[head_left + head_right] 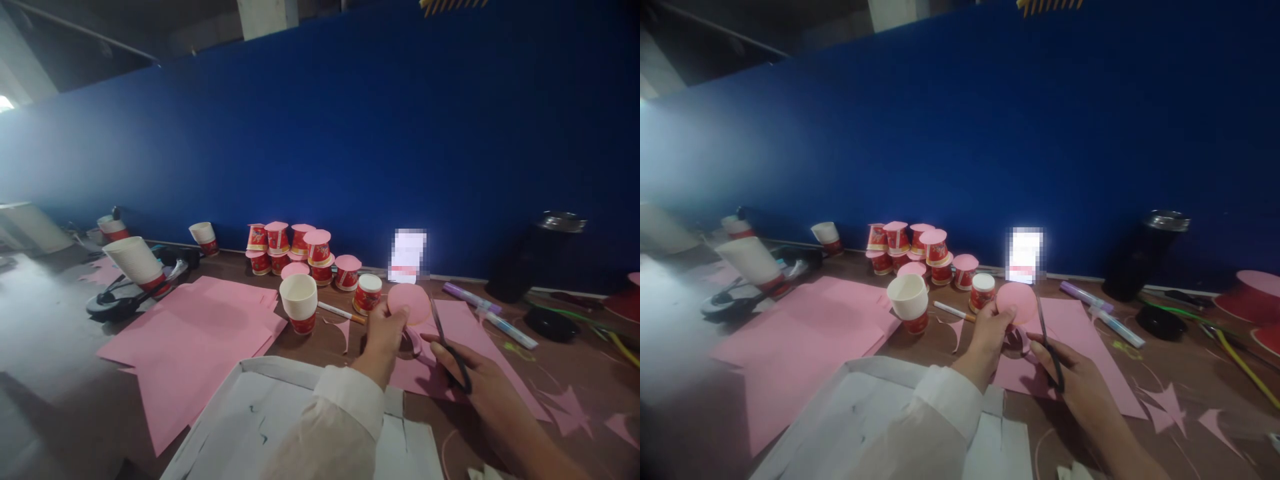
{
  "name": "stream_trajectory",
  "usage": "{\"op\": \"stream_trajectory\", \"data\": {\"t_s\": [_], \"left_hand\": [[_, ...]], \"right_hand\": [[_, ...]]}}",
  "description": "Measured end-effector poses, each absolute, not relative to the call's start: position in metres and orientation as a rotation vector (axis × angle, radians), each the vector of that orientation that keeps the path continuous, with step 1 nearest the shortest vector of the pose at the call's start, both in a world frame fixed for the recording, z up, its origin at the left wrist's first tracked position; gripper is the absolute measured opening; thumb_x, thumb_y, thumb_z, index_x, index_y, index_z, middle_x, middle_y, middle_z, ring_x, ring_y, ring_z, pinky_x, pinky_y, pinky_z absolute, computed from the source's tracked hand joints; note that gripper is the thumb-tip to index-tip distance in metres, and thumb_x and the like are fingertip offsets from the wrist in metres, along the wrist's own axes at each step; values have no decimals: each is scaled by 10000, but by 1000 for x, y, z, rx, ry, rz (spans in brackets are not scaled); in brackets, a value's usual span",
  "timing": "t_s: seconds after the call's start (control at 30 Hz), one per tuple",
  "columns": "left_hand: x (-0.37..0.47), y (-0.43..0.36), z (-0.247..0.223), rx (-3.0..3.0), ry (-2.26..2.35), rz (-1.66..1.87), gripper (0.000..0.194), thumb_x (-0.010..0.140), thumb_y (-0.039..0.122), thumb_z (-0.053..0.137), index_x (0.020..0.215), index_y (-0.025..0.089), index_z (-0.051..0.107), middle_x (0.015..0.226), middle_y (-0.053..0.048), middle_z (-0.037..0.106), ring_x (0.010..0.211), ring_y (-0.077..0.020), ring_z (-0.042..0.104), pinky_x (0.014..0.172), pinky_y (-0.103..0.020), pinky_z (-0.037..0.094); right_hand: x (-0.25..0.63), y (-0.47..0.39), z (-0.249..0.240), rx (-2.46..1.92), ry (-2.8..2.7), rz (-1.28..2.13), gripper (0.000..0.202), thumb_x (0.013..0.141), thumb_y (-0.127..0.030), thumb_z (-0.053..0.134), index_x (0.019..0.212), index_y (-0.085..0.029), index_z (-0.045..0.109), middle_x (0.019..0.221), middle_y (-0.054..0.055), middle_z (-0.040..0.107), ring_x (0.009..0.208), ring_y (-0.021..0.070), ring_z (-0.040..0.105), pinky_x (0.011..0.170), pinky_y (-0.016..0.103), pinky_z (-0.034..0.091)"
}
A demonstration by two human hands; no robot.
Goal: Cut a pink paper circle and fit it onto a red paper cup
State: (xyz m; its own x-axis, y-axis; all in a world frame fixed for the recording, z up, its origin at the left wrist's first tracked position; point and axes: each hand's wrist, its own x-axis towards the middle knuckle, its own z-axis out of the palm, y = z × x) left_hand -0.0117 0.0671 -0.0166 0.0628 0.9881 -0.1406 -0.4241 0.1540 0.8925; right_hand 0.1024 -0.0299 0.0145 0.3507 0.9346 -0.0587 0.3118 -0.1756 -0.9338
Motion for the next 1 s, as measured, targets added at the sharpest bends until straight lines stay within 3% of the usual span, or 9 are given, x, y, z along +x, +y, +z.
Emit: {"op": "stream_trajectory", "data": {"t_s": [0.1,0.3,0.47,0.63,0.8,1.0], "left_hand": [[-12,67,-16,780,925,1262,257,669,332,829,760,152,669,616,25,567,564,-93,450,569,-232,366],[-13,65,-14,765,911,1262,204,685,284,799,797,144,700,664,7,620,599,-104,494,603,-236,409],[-13,66,-15,761,929,1254,224,680,302,810,802,150,699,655,9,610,592,-107,483,592,-239,400],[-12,67,-16,774,923,1249,249,677,319,820,823,148,713,665,5,616,606,-111,491,605,-242,411],[-13,65,-13,775,910,1256,239,683,320,816,818,150,717,673,5,622,607,-110,496,624,-247,427],[-13,66,-14,785,911,1259,263,668,331,834,800,147,700,684,-4,628,617,-116,508,627,-252,424]], "right_hand": [[105,-28,10,-1700,-1095,903,615,715,-655,748,1084,-168,820,696,22,688,547,164,535,516,289,483],[104,-28,14,-1651,-1062,916,493,694,-601,781,952,-185,839,686,52,701,543,188,574,487,294,500],[101,-31,19,-1641,-1086,939,493,698,-588,789,987,-193,839,773,48,728,703,223,656,605,293,559],[107,-27,14,-1706,-1115,887,506,705,-591,766,1002,-190,849,767,56,745,605,195,595,525,297,501],[110,-27,10,-1681,-1123,964,541,736,-586,767,1108,-199,834,861,60,766,657,202,622,551,297,513],[109,-27,9,-1703,-1099,914,574,729,-608,762,1099,-175,832,786,43,738,644,189,606,540,278,514]]}}
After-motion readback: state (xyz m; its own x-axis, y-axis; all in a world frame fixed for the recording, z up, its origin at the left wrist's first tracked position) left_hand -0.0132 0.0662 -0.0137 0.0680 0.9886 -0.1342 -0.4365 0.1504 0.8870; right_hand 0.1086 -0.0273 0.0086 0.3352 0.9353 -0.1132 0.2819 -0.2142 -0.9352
